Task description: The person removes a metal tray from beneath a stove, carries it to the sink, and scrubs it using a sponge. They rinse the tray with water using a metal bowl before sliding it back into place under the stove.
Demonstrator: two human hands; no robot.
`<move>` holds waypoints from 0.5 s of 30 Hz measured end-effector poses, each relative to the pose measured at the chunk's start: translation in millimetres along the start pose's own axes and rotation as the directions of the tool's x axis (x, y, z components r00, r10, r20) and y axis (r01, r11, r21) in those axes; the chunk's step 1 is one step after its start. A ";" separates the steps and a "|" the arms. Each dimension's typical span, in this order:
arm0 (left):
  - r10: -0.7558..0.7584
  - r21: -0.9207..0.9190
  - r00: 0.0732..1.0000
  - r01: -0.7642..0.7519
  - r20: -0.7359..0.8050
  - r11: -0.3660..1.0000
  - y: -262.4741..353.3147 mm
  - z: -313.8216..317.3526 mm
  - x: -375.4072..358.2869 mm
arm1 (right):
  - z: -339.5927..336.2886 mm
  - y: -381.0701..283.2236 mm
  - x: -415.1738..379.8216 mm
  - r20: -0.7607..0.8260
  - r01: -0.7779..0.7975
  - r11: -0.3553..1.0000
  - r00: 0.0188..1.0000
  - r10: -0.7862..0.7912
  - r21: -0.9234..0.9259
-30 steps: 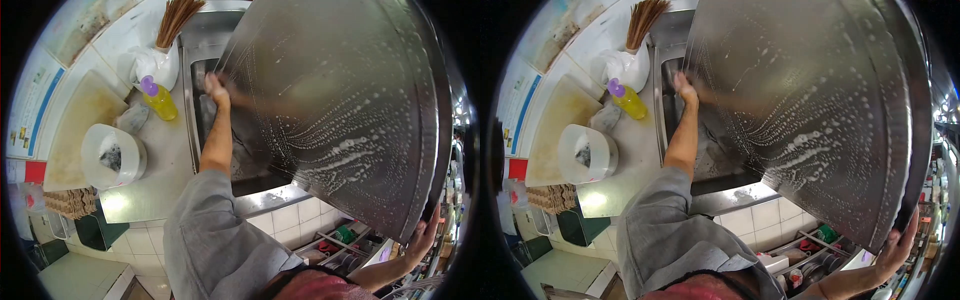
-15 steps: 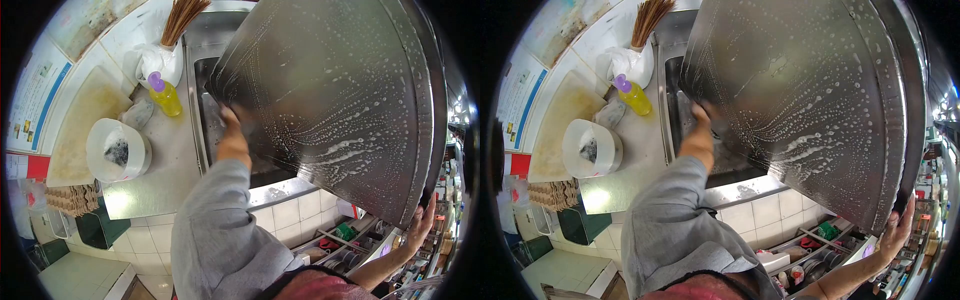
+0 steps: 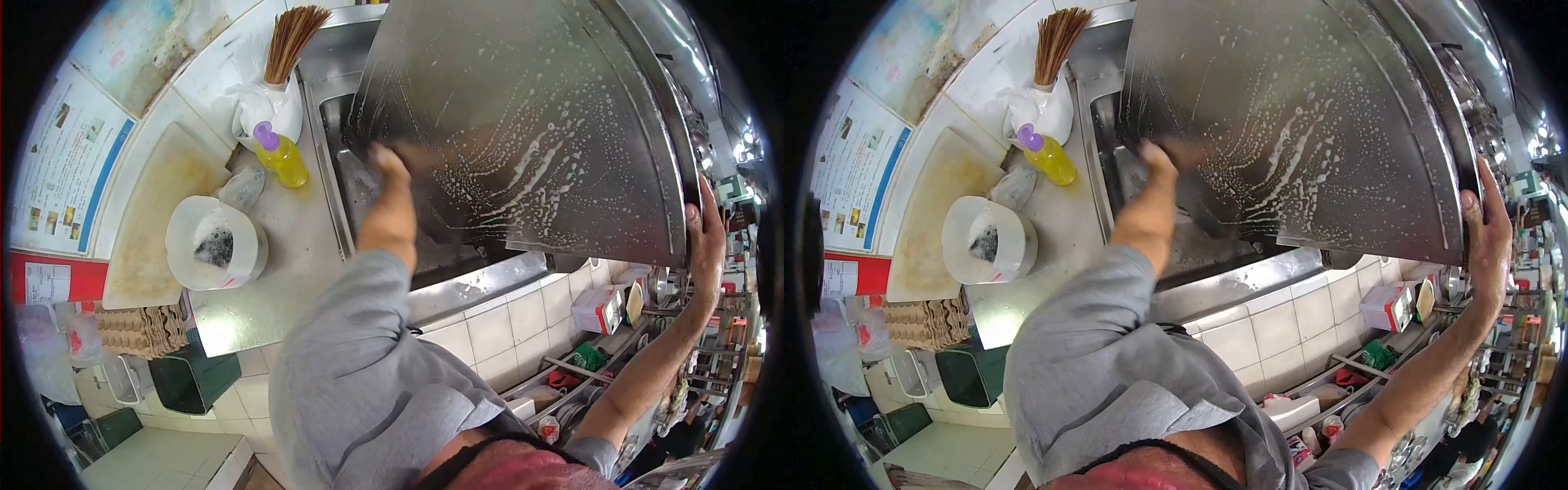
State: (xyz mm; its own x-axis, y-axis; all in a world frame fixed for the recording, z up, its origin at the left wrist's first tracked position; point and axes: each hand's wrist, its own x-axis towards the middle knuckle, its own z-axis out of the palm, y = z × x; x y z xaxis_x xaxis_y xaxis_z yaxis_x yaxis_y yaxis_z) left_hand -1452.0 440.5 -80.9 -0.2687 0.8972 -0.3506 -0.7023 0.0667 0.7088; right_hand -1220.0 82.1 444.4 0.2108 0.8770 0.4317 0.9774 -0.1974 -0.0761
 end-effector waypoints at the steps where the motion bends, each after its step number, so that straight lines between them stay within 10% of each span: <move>1: 0.095 0.046 0.994 -0.097 0.048 0.994 36.0 15.6 42.4 | 0.2 -2.8 1.1 -0.005 -0.001 1.000 1.000 0.001 0.005; 3: 0.456 0.269 0.889 -0.448 0.038 0.852 122.6 65.4 2.5 | -0.6 -12.7 0.0 0.022 -0.067 0.993 0.998 0.066 0.095; 6: 0.381 0.349 0.924 -0.346 -0.036 0.871 65.2 41.5 -60.3 | 0.2 -15.4 10.3 0.113 -0.113 0.981 0.989 0.096 0.156; 8: -0.057 0.131 0.985 0.078 -0.161 0.988 16.7 19.0 -160.8 | 3.2 -17.7 14.9 0.065 -0.121 0.988 0.991 0.115 0.100; 9: -0.217 -0.051 0.976 0.217 0.008 0.975 -89.7 -21.6 -153.9 | 2.4 -25.8 16.0 0.047 -0.107 0.990 0.994 0.104 0.086; 10: -0.661 -0.281 0.744 0.657 0.094 0.700 -69.6 -14.1 -206.8 | 1.8 -31.0 17.7 0.030 -0.095 0.993 0.995 0.093 0.071; 15: -0.303 -0.216 0.953 0.293 -0.015 0.932 29.8 27.6 -104.9 | -3.8 -19.6 -1.7 0.015 0.000 0.993 1.000 -0.002 0.119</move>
State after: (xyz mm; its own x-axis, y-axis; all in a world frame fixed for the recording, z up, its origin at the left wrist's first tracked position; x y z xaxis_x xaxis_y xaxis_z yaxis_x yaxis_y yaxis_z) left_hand -1426.5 360.5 -6.1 -0.0531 0.8283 -0.5578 -0.8750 0.2306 0.4257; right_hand -1239.5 82.9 448.6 0.2093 0.8839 0.4183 0.9726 -0.1438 -0.1828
